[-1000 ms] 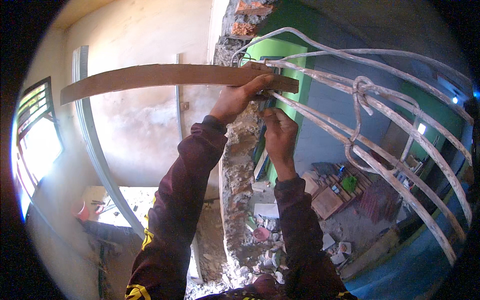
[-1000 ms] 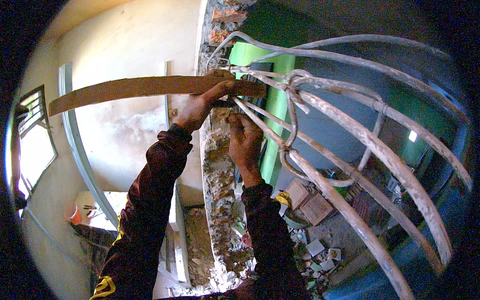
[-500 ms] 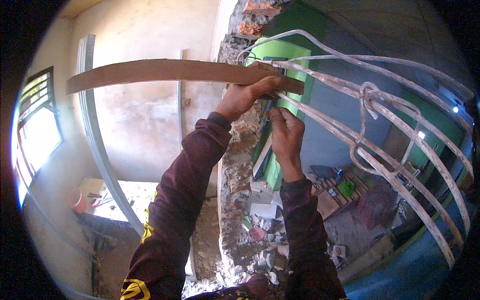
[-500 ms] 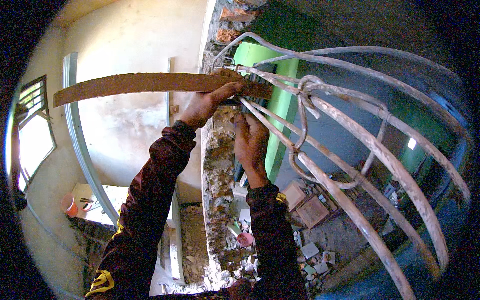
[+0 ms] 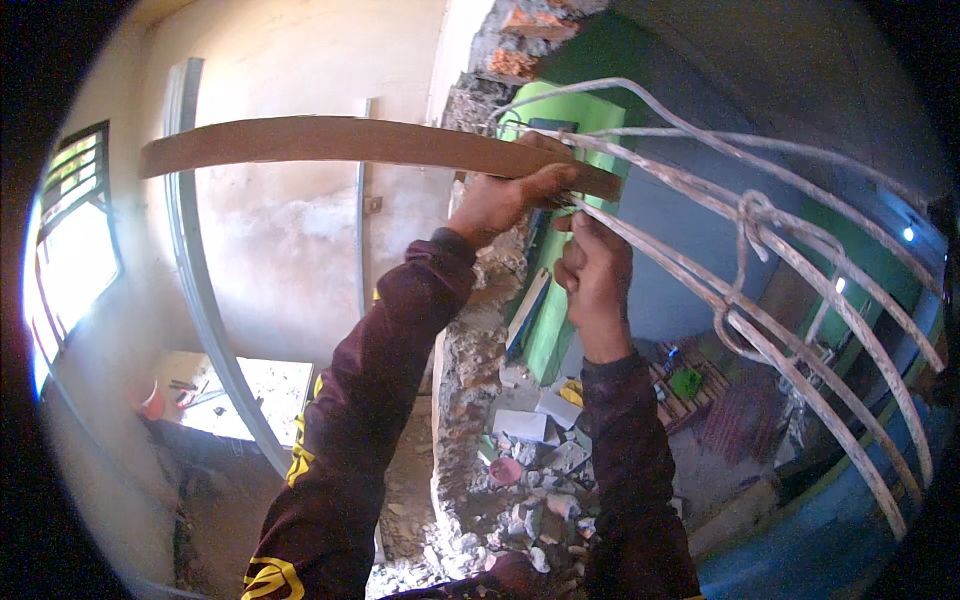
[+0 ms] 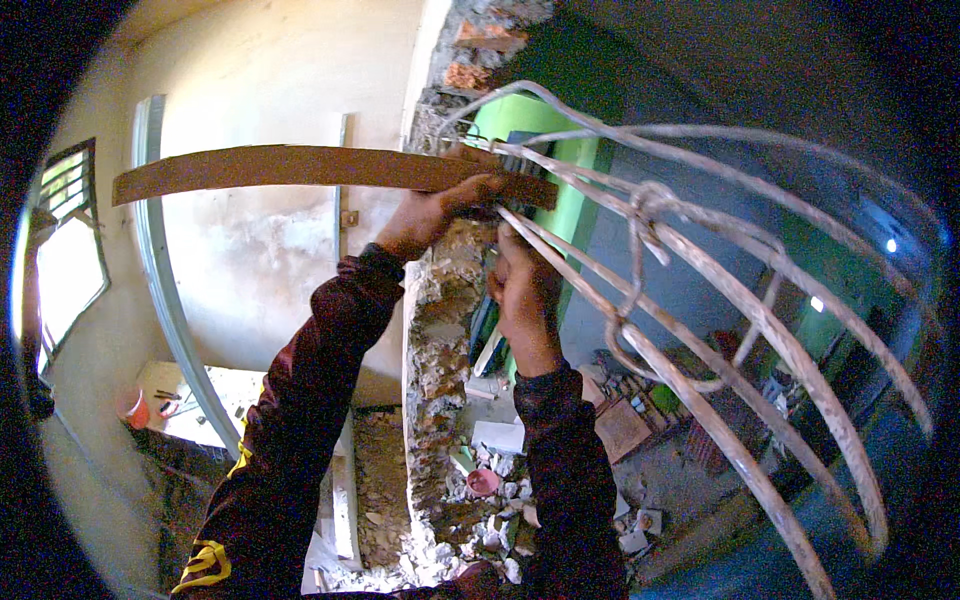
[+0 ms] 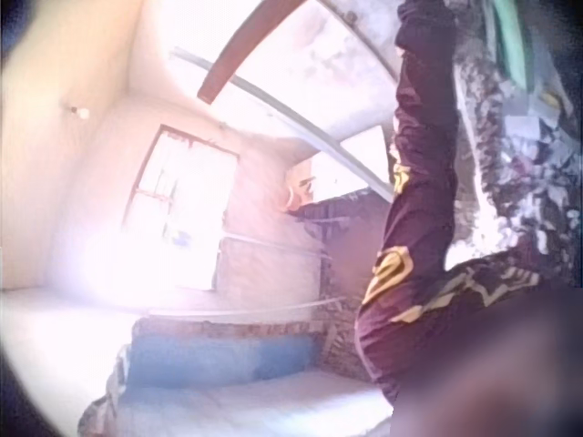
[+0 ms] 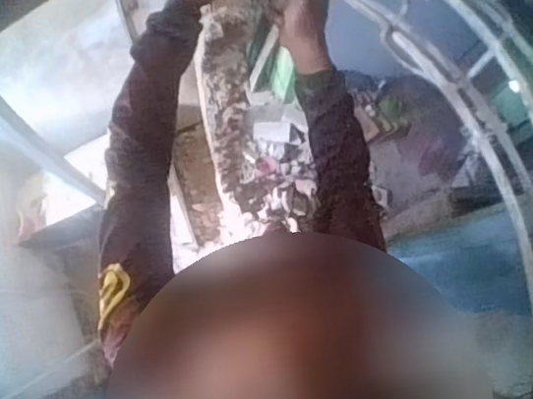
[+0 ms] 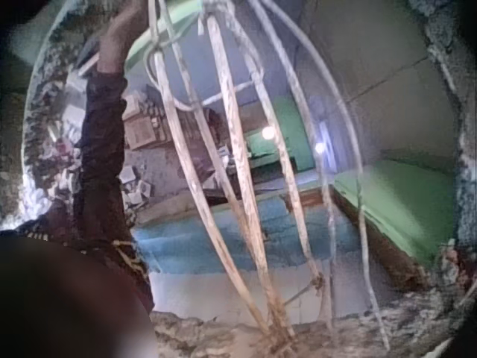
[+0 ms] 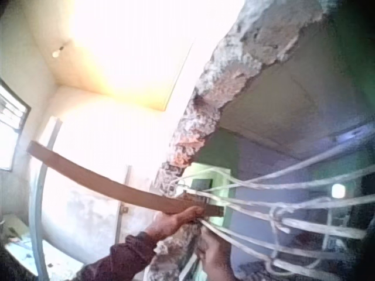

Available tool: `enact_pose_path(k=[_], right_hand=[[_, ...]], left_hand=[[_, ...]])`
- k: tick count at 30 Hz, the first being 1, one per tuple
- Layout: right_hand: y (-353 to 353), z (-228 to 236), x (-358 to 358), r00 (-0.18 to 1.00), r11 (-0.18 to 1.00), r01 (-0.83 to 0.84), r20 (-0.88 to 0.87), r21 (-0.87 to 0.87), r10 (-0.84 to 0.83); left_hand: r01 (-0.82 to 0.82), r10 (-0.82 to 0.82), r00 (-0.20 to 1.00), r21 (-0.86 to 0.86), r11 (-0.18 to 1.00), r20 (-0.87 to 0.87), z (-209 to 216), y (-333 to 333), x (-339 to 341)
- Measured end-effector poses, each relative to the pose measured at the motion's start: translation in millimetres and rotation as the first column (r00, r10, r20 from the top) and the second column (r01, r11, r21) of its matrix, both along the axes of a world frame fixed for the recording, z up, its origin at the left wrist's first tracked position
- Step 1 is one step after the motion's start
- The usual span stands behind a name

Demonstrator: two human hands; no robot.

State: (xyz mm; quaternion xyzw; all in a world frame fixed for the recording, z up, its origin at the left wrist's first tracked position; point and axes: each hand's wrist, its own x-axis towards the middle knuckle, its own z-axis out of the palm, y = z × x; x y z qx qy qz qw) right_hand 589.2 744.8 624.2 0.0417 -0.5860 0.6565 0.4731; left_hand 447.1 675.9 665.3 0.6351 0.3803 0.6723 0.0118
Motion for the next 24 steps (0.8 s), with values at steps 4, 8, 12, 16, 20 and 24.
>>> enact_pose_path(k=[4, 8, 12, 16, 20, 24], right_hand=[[-1, 1, 1, 0.995, 0.995, -0.091, -0.029, -0.029, 0.091], [0, 1, -1, 0.994, 0.991, -0.109, 0.018, -0.076, 0.111], [1, 0, -6, 0.984, 0.974, -0.175, -0.006, -0.147, 0.176], [2, -5, -10, 0.997, 0.990, -0.077, -0.003, -0.114, 0.078], [2, -11, -16, 1.000, 0.997, 0.025, 0.010, -0.067, -0.025], [0, -15, -22, 0.995, 0.994, 0.098, 0.011, -0.053, -0.097]], left_hand=[[0.012, -0.012, 1.000, 0.032, 0.999, 0.026, 4, 0, 2], [0.034, -0.034, 0.999, 0.037, 0.999, 0.015, 4, -1, 6], [0.012, -0.013, 1.000, 0.010, 1.000, 0.017, 6, -2, 9], [0.037, -0.037, 0.999, -0.011, 0.999, 0.032, 6, -1, 9], [0.059, -0.059, 0.997, 0.006, 0.998, 0.059, 4, 0, 10], [0.083, -0.083, 0.993, 0.010, 0.997, 0.078, 4, 1, 11]])
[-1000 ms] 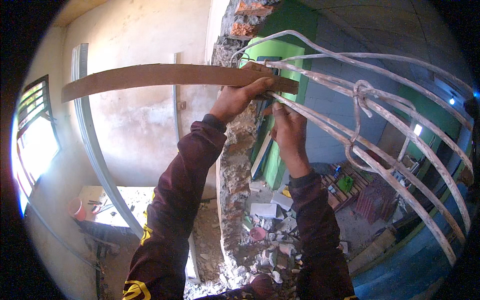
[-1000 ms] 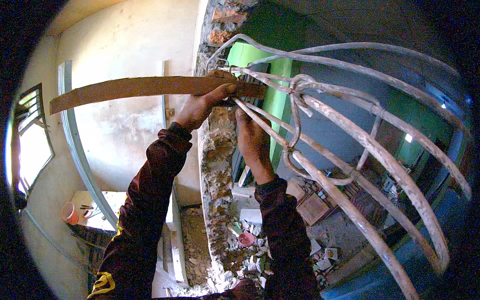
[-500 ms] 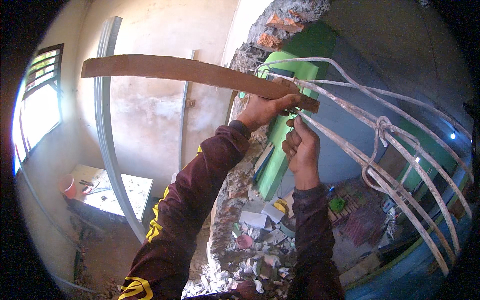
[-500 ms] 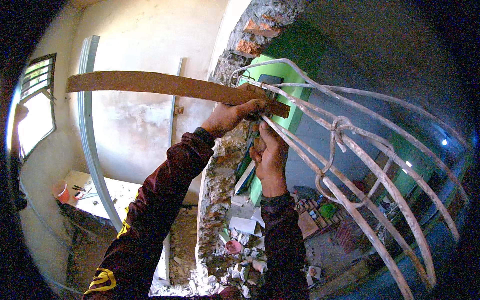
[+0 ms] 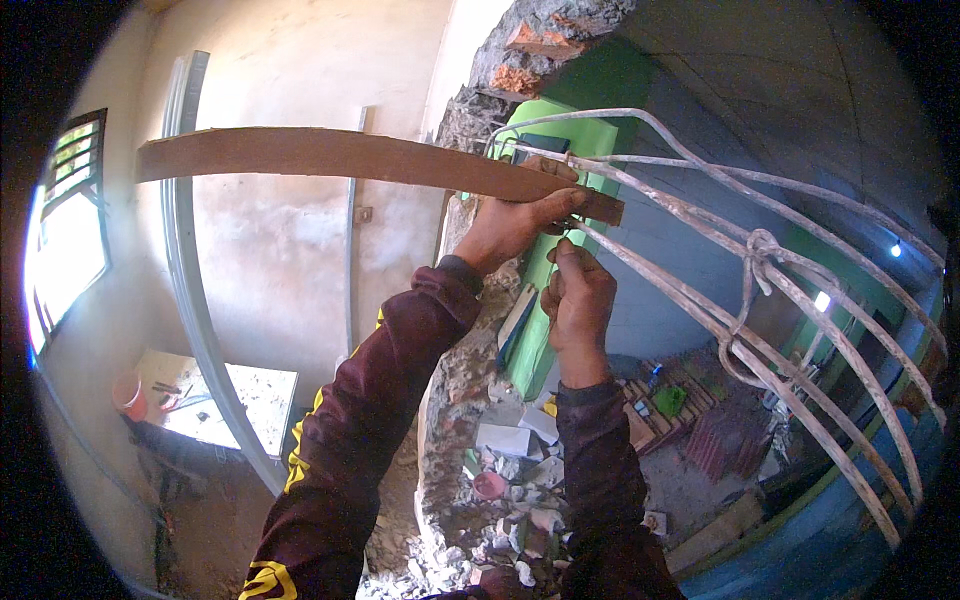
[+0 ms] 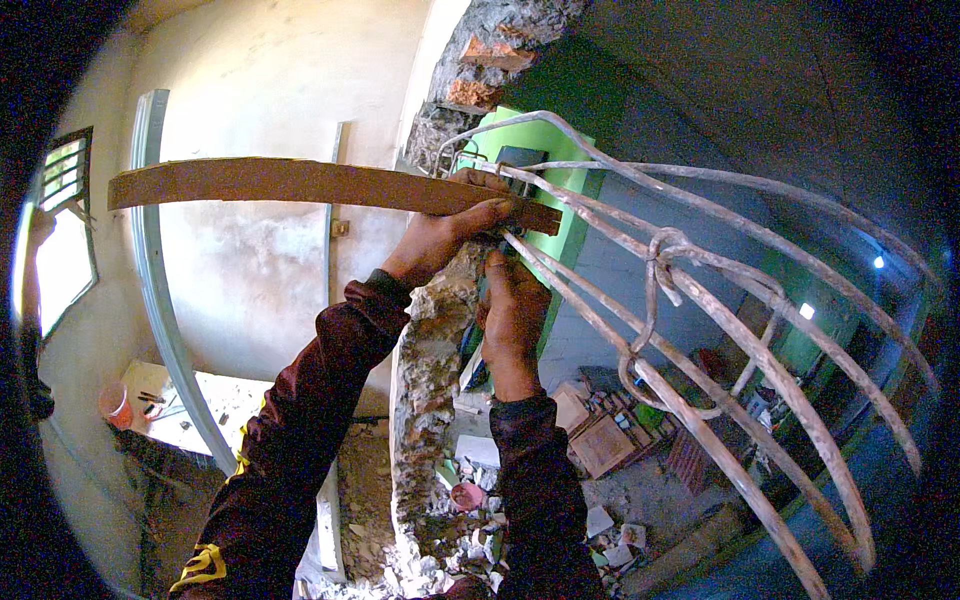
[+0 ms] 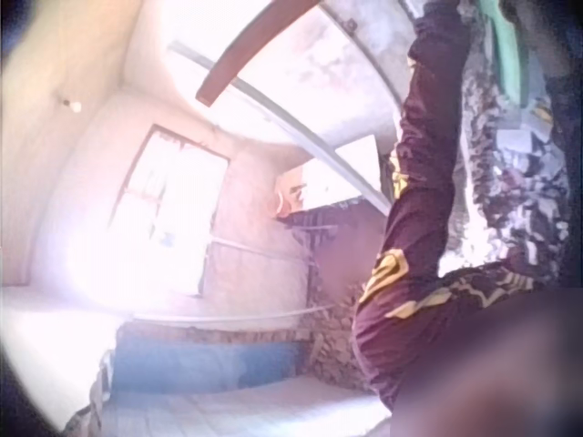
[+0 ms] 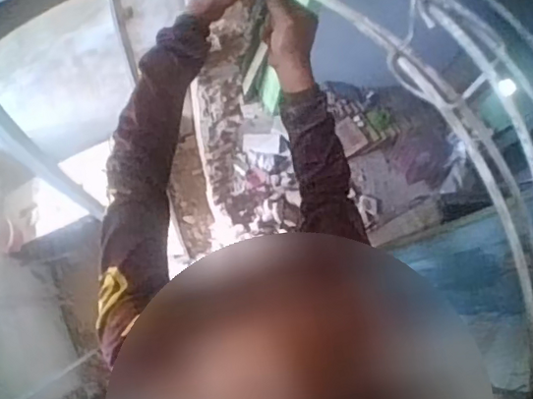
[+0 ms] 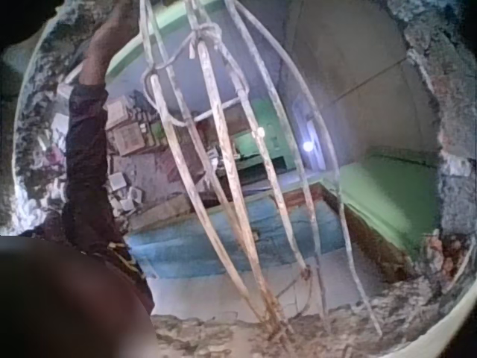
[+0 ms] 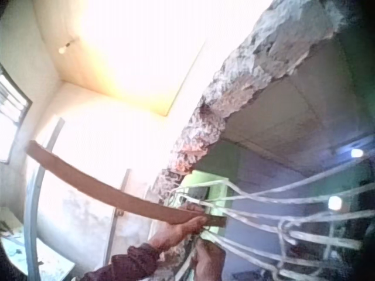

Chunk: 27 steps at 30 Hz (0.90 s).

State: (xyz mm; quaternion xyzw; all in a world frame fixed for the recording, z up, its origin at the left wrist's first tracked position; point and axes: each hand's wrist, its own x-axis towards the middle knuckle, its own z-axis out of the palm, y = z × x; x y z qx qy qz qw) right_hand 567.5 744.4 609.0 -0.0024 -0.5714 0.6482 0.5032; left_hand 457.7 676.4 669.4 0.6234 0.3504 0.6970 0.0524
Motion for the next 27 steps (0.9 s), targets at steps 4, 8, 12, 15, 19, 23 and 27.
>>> enact_pose_path(k=[4, 8, 12, 15, 19, 23, 27], right_hand=[[-4, -5, -1, 1.000, 1.000, 0.006, -0.007, 0.010, -0.005], [-9, -5, 0, 0.998, 0.997, 0.063, 0.022, 0.042, -0.064], [-11, 1, 2, 0.982, 0.982, 0.166, 0.072, 0.094, -0.173], [-12, 3, 4, 0.994, 0.995, 0.085, 0.071, 0.043, -0.088], [-11, 5, 0, 0.981, 0.982, 0.164, 0.089, 0.097, -0.173], [-11, 6, -7, 0.980, 0.976, 0.174, 0.071, 0.131, -0.184], [-13, 5, -15, 0.974, 0.961, 0.221, 0.014, 0.166, -0.226]], left_hand=[[0.015, -0.019, 0.999, 0.080, 0.997, 0.047, -4, 1, 2], [0.023, -0.029, 0.995, 0.068, 0.997, 0.092, -8, 2, 5], [0.059, -0.073, 0.990, 0.110, 0.992, 0.122, -6, 5, 6], [0.056, -0.071, 0.990, 0.123, 0.991, 0.120, -7, 5, 8], [0.046, -0.060, 0.988, 0.100, 0.994, 0.145, -7, 2, 10], [0.013, -0.034, 0.984, 0.121, 0.993, 0.174, -2, -2, 13], [0.053, -0.083, 0.974, 0.144, 0.988, 0.213, -2, -7, 17]])
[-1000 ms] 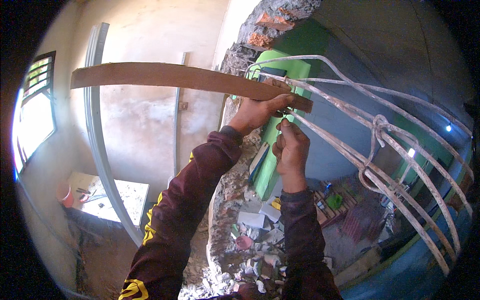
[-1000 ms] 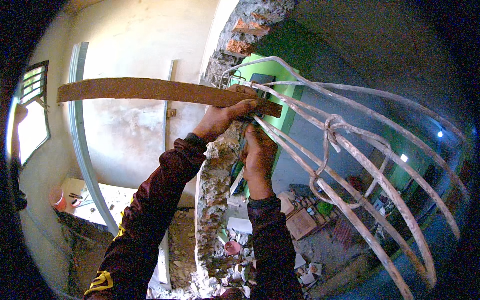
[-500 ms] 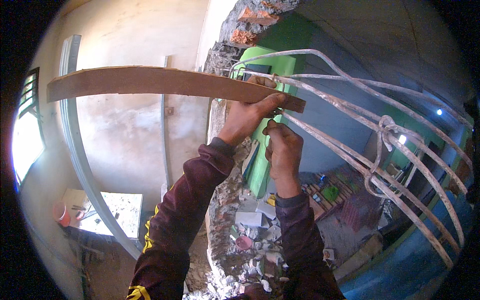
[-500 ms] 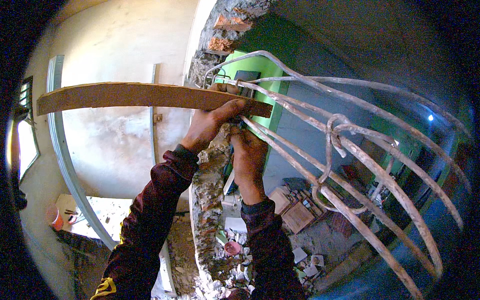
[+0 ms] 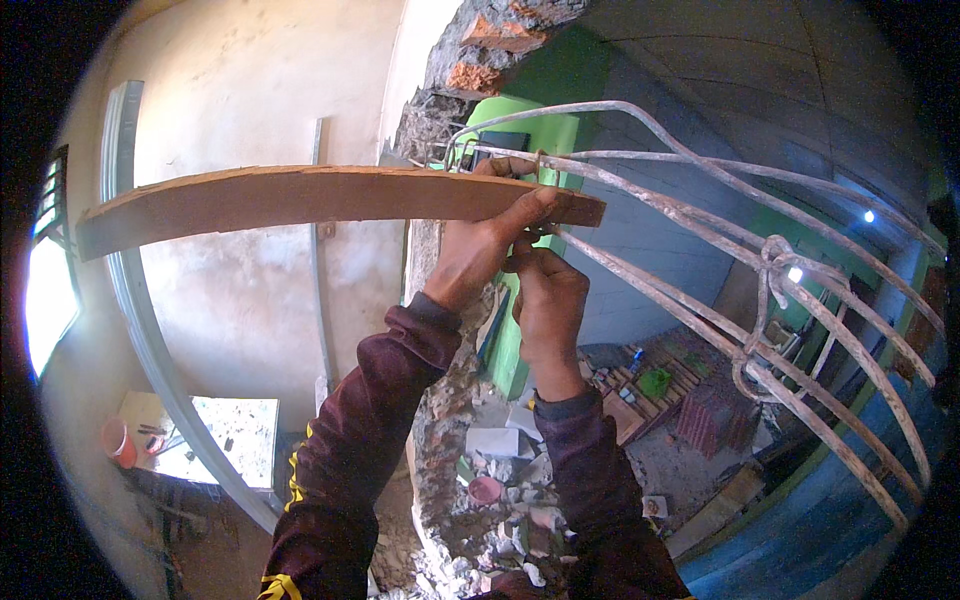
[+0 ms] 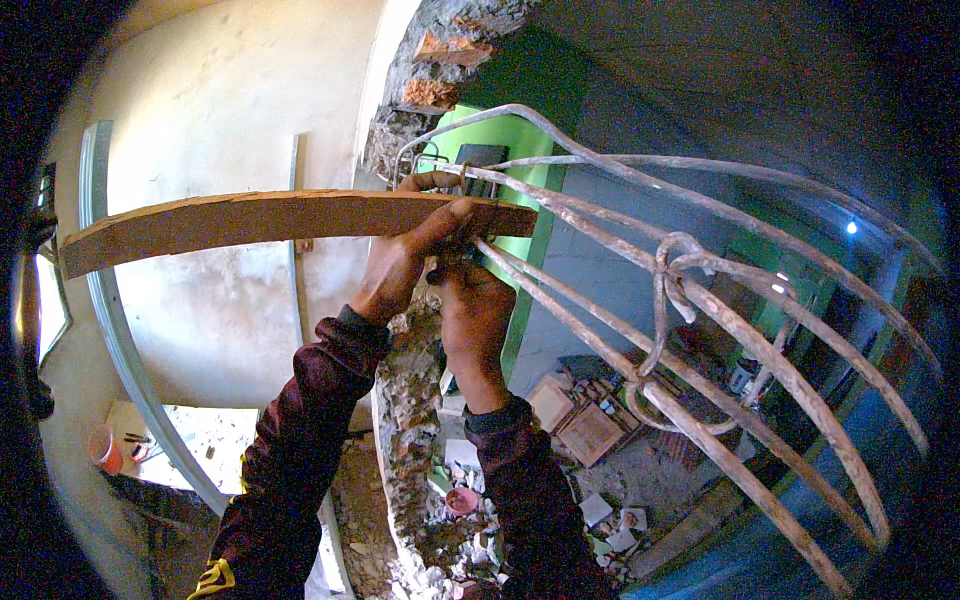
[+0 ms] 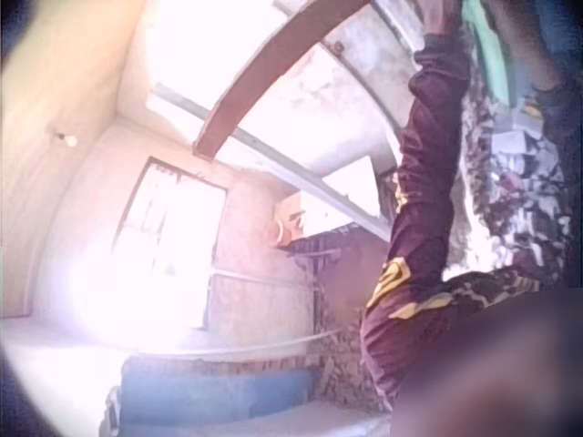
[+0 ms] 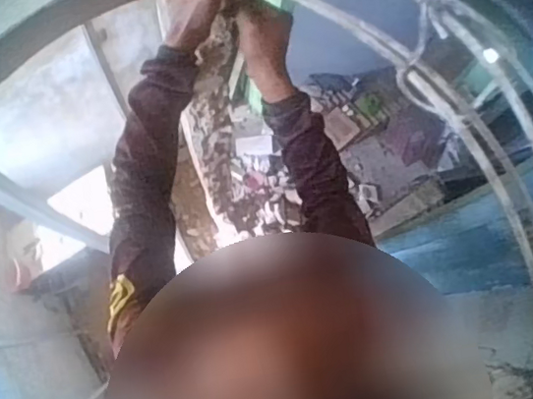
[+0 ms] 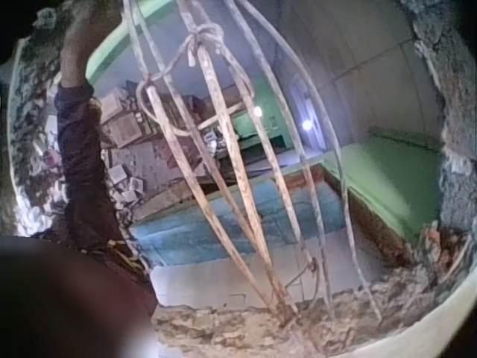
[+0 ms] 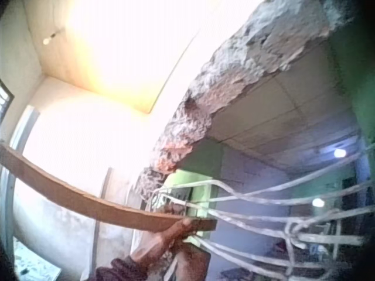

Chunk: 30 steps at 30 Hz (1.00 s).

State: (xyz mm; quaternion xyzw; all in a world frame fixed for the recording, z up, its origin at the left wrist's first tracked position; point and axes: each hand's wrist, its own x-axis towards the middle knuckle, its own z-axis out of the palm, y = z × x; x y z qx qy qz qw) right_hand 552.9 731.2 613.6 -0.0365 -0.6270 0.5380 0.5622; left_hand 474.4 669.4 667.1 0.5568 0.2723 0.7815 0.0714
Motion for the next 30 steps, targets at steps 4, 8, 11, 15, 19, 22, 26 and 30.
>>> enact_pose_path(k=[4, 8, 11, 15, 19, 22, 26, 30], right_hand=[[-2, 0, -14, 0.990, 0.989, 0.122, -0.084, 0.085, -0.115], [-5, -1, -31, 0.971, 0.980, 0.172, -0.183, 0.103, -0.152], [-7, -3, -33, 0.951, 0.940, 0.274, -0.203, 0.202, -0.234], [-7, -4, -33, 0.926, 0.881, 0.373, -0.183, 0.293, -0.331], [-5, -3, -45, 0.903, 0.853, 0.392, -0.320, 0.346, -0.285], [-2, -3, -55, 0.888, 0.847, 0.423, -0.333, 0.323, -0.316], [2, -2, -58, 0.885, 0.831, 0.448, -0.297, 0.330, -0.360], [3, 3, -52, 0.904, 0.846, 0.419, -0.238, 0.330, -0.355]], left_hand=[[-0.053, 0.053, 0.998, -0.022, 0.998, -0.014, 0, -3, -1], [-0.102, 0.105, 0.994, -0.104, 0.989, 0.022, -4, -12, -6], [-0.191, 0.190, 0.981, -0.172, 0.966, -0.024, -12, -23, -4], [-0.183, 0.183, 0.983, -0.260, 0.948, -0.023, -12, -27, -2], [-0.183, 0.176, 0.983, -0.220, 0.958, -0.053, -3, -22, -6], [-0.213, 0.198, 0.976, -0.231, 0.949, -0.088, -1, -22, -10], [-0.340, 0.305, 0.935, -0.217, 0.915, -0.180, 2, -22, -13], [-0.369, 0.326, 0.920, -0.203, 0.907, -0.219, 4, -23, -16]])
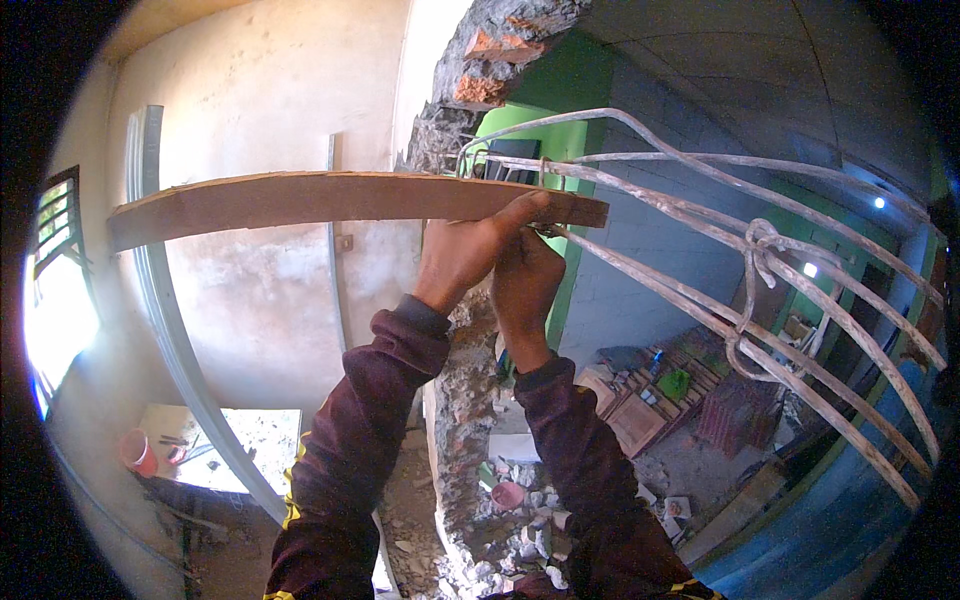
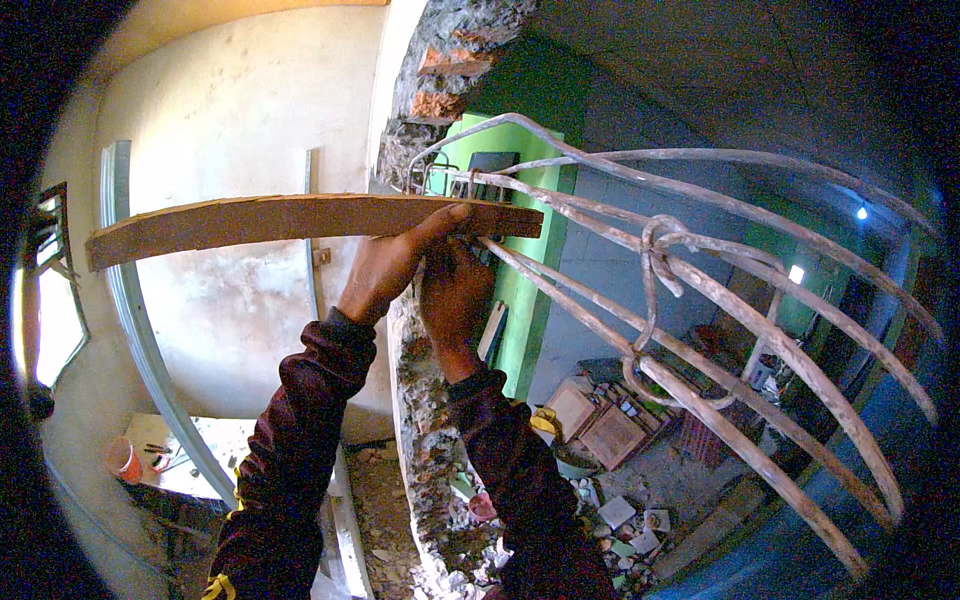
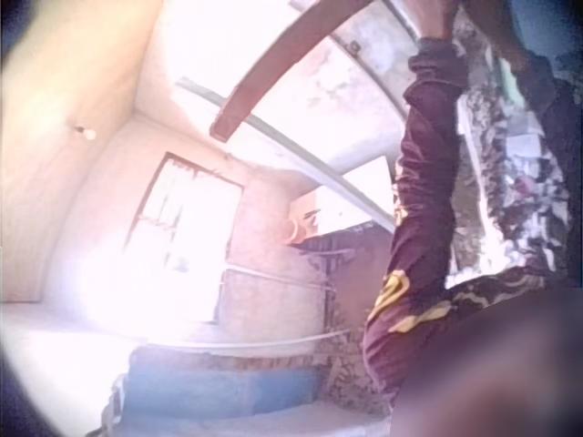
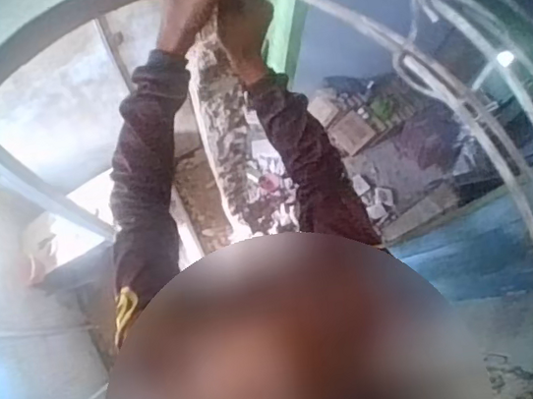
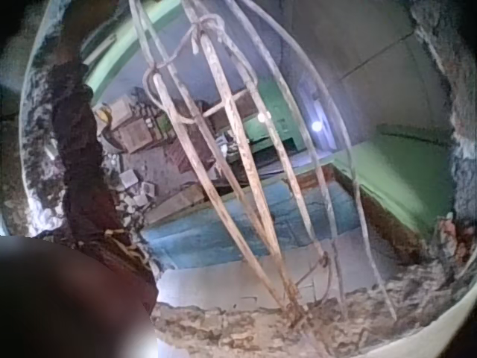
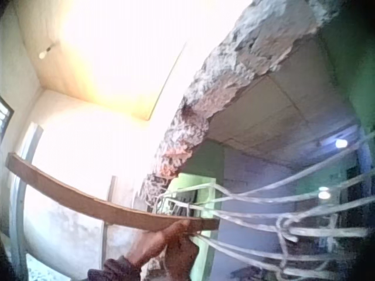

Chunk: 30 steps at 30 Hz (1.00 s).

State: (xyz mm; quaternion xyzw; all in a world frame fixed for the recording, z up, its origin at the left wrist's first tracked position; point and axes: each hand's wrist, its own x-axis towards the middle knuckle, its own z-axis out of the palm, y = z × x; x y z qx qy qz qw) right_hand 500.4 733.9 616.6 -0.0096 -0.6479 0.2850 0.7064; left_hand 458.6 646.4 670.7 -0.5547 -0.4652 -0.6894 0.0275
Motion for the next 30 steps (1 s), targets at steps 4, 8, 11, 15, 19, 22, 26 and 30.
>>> enact_pose_path(k=[4, 8, 11, 15, 19, 22, 26, 30], right_hand=[[3, 4, 8, 0.998, 0.999, -0.037, 0.051, 0.021, 0.036], [9, 7, 11, 0.996, 0.995, 0.007, 0.085, 0.104, -0.016], [10, 11, 12, 0.997, 0.978, 0.046, 0.045, 0.203, -0.056], [0, 11, 22, 0.994, 0.990, 0.018, 0.107, 0.137, -0.033], [-9, 11, 39, 0.990, 0.989, 0.003, 0.137, 0.146, -0.024], [-9, 11, 54, 0.977, 0.993, -0.036, 0.211, 0.113, 0.011], [-7, 6, 65, 0.972, 0.990, -0.023, 0.236, 0.139, -0.010], [-5, -6, 71, 0.967, 0.996, -0.085, 0.244, 0.017, 0.079]], left_hand=[[-0.068, 0.055, 0.994, -0.138, 0.988, -0.095, 2, -7, -7], [-0.077, 0.066, 0.992, -0.111, 0.991, -0.104, 3, -5, -9], [-0.066, 0.060, 0.996, -0.078, 0.995, -0.070, 3, -1, -7], [-0.058, 0.056, 0.996, -0.029, 0.998, -0.067, 2, 0, -5], [-0.066, 0.067, 0.997, 0.017, 0.998, -0.042, 2, 3, 1], [-0.088, 0.088, 0.996, 0.061, 0.994, 0.008, 2, 10, 4], [-0.034, 0.030, 0.997, 0.072, 0.997, 0.064, 5, 14, 3], [0.094, -0.107, 0.991, 0.140, 0.986, 0.086, 8, 17, -1]])
